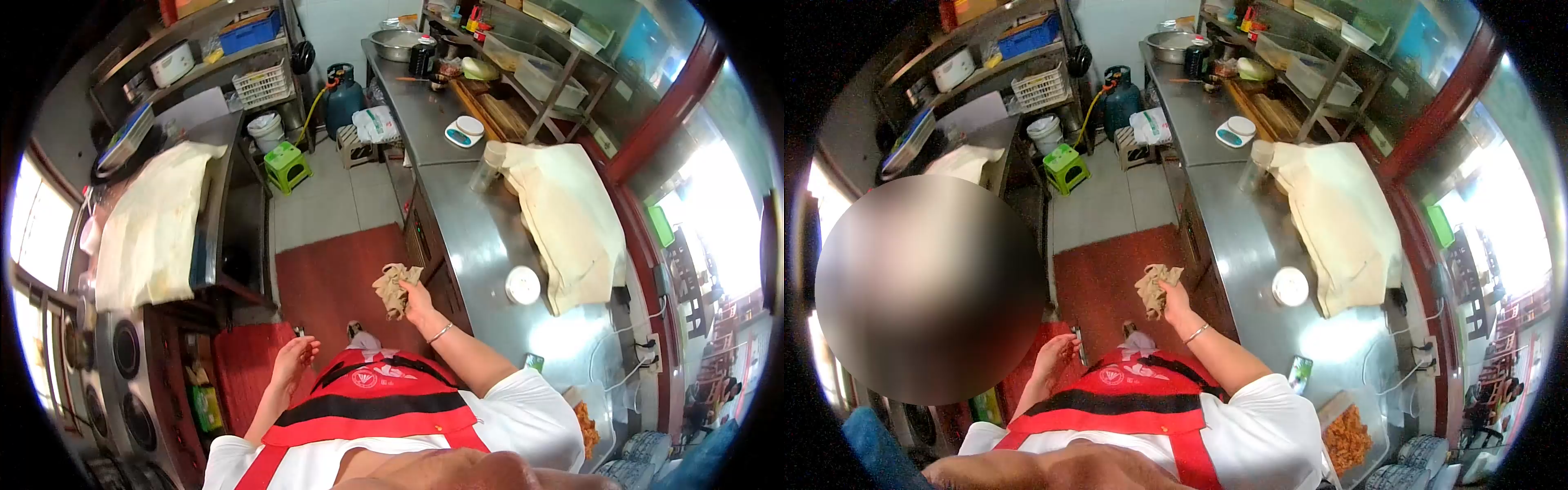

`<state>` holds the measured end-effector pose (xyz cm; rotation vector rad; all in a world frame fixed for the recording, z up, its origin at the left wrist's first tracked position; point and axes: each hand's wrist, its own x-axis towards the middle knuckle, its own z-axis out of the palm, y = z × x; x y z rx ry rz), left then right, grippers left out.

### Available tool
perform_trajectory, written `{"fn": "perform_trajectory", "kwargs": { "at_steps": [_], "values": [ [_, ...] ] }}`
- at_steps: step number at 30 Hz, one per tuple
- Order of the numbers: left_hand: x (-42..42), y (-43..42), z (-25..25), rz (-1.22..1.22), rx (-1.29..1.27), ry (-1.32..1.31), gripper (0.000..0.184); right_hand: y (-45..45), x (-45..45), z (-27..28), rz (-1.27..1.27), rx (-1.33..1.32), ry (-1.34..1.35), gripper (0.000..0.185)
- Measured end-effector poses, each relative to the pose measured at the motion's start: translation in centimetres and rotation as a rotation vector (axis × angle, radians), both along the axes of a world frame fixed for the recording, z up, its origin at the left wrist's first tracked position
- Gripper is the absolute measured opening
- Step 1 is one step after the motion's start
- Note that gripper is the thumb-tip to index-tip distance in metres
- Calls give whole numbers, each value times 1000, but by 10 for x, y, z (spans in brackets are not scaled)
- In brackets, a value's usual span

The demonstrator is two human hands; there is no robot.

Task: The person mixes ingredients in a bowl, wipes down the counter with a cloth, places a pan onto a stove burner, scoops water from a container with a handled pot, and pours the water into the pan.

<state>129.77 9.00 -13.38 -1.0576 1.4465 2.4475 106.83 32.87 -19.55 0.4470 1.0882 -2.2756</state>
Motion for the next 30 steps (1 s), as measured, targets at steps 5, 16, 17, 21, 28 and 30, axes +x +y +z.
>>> {"fn": "perform_trajectory", "kwargs": {
  "at_steps": [5,16,17,21,28,30],
  "values": [
    [-142,-74,15,-56,-113,75,23,-56,-125,25,-184,46,120,37],
    [-449,-130,51,-478,-179,227,23,-103,-433,12,-452,174,316,42],
    [-473,-140,45,-482,-182,251,24,-103,-471,7,-503,285,386,42],
    [-538,-193,34,-447,-232,105,25,-89,-624,-1,-694,685,551,40],
    [-624,-262,-7,-203,-204,-93,25,-45,-810,-2,-918,805,528,41],
    [-658,-268,-10,-229,-178,-125,25,-27,-839,-41,-882,952,562,36]
  ]
}}
